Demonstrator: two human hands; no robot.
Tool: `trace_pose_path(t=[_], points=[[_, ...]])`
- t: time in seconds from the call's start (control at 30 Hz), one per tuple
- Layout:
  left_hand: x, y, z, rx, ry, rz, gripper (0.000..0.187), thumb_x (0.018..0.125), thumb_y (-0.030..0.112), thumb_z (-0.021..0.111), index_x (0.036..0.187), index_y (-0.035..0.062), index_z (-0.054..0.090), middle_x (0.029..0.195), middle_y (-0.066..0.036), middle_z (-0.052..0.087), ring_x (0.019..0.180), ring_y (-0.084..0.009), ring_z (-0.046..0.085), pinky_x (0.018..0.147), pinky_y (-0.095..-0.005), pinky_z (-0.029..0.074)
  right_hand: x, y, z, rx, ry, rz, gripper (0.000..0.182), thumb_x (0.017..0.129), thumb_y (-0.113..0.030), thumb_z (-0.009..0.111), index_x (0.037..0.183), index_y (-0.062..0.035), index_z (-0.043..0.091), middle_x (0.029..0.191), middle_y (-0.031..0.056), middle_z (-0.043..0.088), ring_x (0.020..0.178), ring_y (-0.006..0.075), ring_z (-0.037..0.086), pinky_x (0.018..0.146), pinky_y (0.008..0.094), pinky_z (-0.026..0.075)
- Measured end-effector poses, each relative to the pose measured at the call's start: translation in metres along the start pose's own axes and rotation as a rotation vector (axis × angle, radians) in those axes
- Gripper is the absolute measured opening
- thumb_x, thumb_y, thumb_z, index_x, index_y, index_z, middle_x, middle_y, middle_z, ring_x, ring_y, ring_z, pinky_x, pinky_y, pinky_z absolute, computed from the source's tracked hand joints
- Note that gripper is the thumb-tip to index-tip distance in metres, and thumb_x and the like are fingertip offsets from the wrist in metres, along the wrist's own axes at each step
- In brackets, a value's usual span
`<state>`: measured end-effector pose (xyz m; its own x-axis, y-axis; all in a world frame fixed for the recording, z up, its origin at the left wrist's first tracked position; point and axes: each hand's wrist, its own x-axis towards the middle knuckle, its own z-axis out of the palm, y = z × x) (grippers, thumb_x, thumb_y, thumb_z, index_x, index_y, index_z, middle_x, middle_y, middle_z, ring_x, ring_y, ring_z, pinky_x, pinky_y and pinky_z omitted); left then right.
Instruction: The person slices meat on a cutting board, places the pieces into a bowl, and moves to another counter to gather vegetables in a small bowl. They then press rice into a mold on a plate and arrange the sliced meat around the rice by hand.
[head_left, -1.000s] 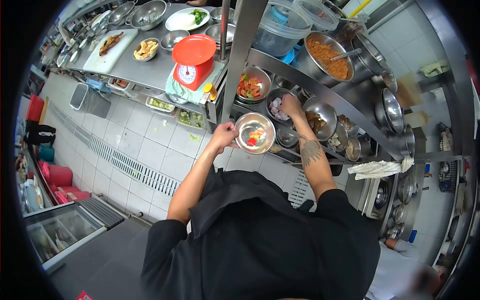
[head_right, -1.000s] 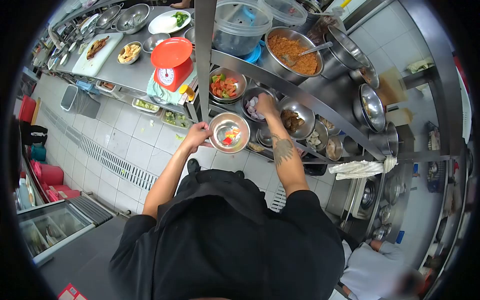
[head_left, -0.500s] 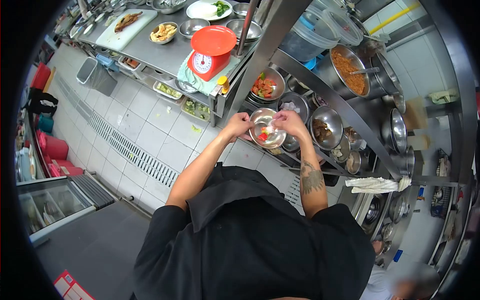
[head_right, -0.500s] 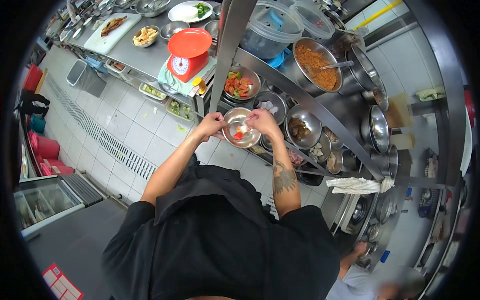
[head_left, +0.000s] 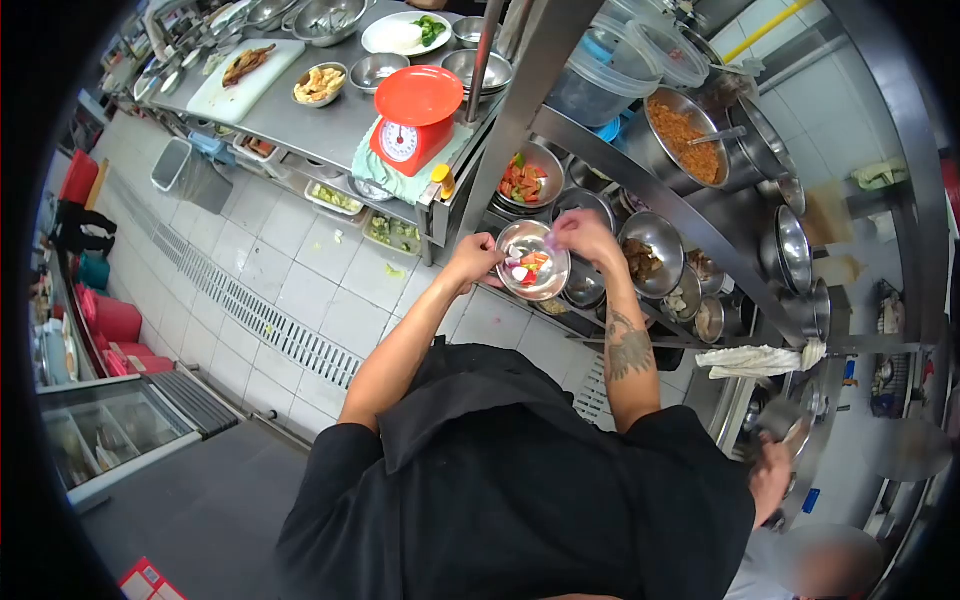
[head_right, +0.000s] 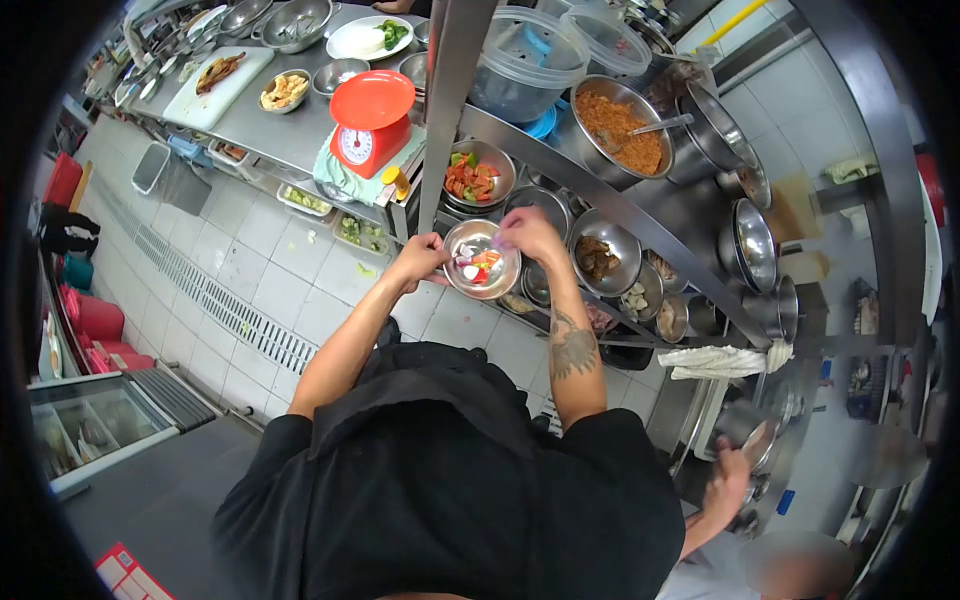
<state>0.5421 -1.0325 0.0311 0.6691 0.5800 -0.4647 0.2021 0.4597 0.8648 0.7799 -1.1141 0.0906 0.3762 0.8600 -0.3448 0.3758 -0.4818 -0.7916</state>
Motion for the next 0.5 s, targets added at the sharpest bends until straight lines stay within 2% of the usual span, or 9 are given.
trace_pose_path(t=[0.03, 0.1, 0.17, 0.2, 0.3, 0.37, 0.4, 0.43, 0.5], points=[[0.001, -0.001, 0.0, 0.013, -0.01, 0.001, 0.021, 0.085, 0.002, 0.066, 0.077, 0.0066, 0.047, 0.074, 0.0, 0.048, 0.067, -0.0142, 0.06, 0.059, -0.0416, 0.066, -0.004, -0.008, 0.002, 0.174, -0.238, -0.04, 0.016, 0.074, -0.007, 0.073, 0.087, 0.0027, 0.07, 0.082, 0.0121, 0.072, 0.072, 0.0137, 0.068, 0.065, 0.0324, 0.055], [-0.001, -0.001, -0.001, -0.002, -0.004, 0.021, 0.02, 0.085, 0.001, 0.065, 0.077, 0.0064, 0.047, 0.075, 0.0, 0.049, 0.068, -0.0142, 0.06, 0.059, -0.0415, 0.066, 0.03, -0.001, 0.001, 0.085, -0.184, -0.142, 0.028, 0.071, -0.015, 0.081, 0.091, 0.0009, 0.069, 0.081, 0.0088, 0.07, 0.068, 0.0145, 0.065, 0.065, 0.032, 0.053], [-0.005, 0.001, -0.001, -0.003, -0.012, 0.011, 0.019, 0.084, -0.001, 0.064, 0.076, 0.0067, 0.048, 0.075, 0.0, 0.048, 0.068, -0.0143, 0.061, 0.059, -0.0409, 0.066, 0.056, -0.01, -0.002, -0.271, 0.277, -0.252, 0.029, 0.066, -0.02, 0.083, 0.085, -0.0018, 0.07, 0.081, 0.0076, 0.069, 0.069, 0.0154, 0.064, 0.066, 0.0327, 0.051], [-0.01, 0.003, -0.001, -0.052, -0.011, 0.003, 0.019, 0.083, -0.001, 0.064, 0.076, 0.0072, 0.048, 0.075, 0.0, 0.048, 0.069, -0.0145, 0.061, 0.059, -0.0408, 0.066, 0.066, -0.013, -0.004, -0.257, 0.294, -0.239, 0.029, 0.066, -0.02, 0.083, 0.085, -0.0018, 0.07, 0.081, 0.0076, 0.069, 0.069, 0.0154, 0.064, 0.066, 0.0327, 0.051], [-0.002, -0.003, -0.014, -0.045, -0.032, 0.0, 0.018, 0.086, -0.001, 0.062, 0.081, 0.008, 0.047, 0.081, -0.004, 0.058, 0.076, -0.0178, 0.068, 0.063, -0.0391, 0.066, 0.078, -0.03, 0.001, -0.394, 0.183, -0.275, 0.026, 0.063, -0.02, 0.084, 0.079, -0.0044, 0.07, 0.077, 0.0062, 0.068, 0.068, 0.0164, 0.063, 0.066, 0.0341, 0.05], [0.003, -0.003, -0.019, -0.106, -0.007, -0.005, 0.019, 0.085, 0.0, 0.063, 0.078, 0.0083, 0.047, 0.076, -0.001, 0.051, 0.068, -0.014, 0.061, 0.06, -0.0395, 0.066, 0.062, -0.041, 0.01, -0.387, -0.054, -0.391, 0.022, 0.063, -0.018, 0.083, 0.076, -0.0056, 0.07, 0.072, 0.0073, 0.068, 0.066, 0.0174, 0.063, 0.065, 0.0343, 0.05], [0.002, -0.006, -0.021, -0.147, 0.009, -0.012, 0.02, 0.084, 0.0, 0.063, 0.076, 0.0085, 0.047, 0.073, 0.001, 0.048, 0.064, -0.0121, 0.058, 0.058, -0.0398, 0.066, 0.056, -0.044, 0.013, -0.316, -0.237, -0.299, 0.023, 0.066, -0.019, 0.083, 0.077, -0.0058, 0.07, 0.077, 0.0093, 0.07, 0.071, 0.0176, 0.066, 0.066, 0.0361, 0.051], [0.002, -0.006, -0.023, -0.154, 0.016, -0.012, 0.02, 0.084, 0.0, 0.063, 0.076, 0.0085, 0.047, 0.073, 0.001, 0.048, 0.064, -0.0121, 0.058, 0.058, -0.0398, 0.066, 0.057, -0.043, 0.012, -0.32, -0.246, -0.301, 0.023, 0.066, -0.019, 0.083, 0.077, -0.0058, 0.07, 0.077, 0.0093, 0.07, 0.071, 0.0176, 0.066, 0.066, 0.0361, 0.051], [0.003, -0.004, -0.028, -0.165, 0.047, -0.001, 0.018, 0.085, 0.001, 0.062, 0.077, 0.0088, 0.047, 0.072, 0.002, 0.047, 0.061, -0.011, 0.055, 0.058, -0.0399, 0.065, 0.067, -0.031, 0.008, -0.32, 0.251, -0.214, 0.023, 0.07, -0.024, 0.081, 0.078, -0.0054, 0.071, 0.082, 0.0132, 0.072, 0.076, 0.0232, 0.069, 0.069, 0.0376, 0.052]])
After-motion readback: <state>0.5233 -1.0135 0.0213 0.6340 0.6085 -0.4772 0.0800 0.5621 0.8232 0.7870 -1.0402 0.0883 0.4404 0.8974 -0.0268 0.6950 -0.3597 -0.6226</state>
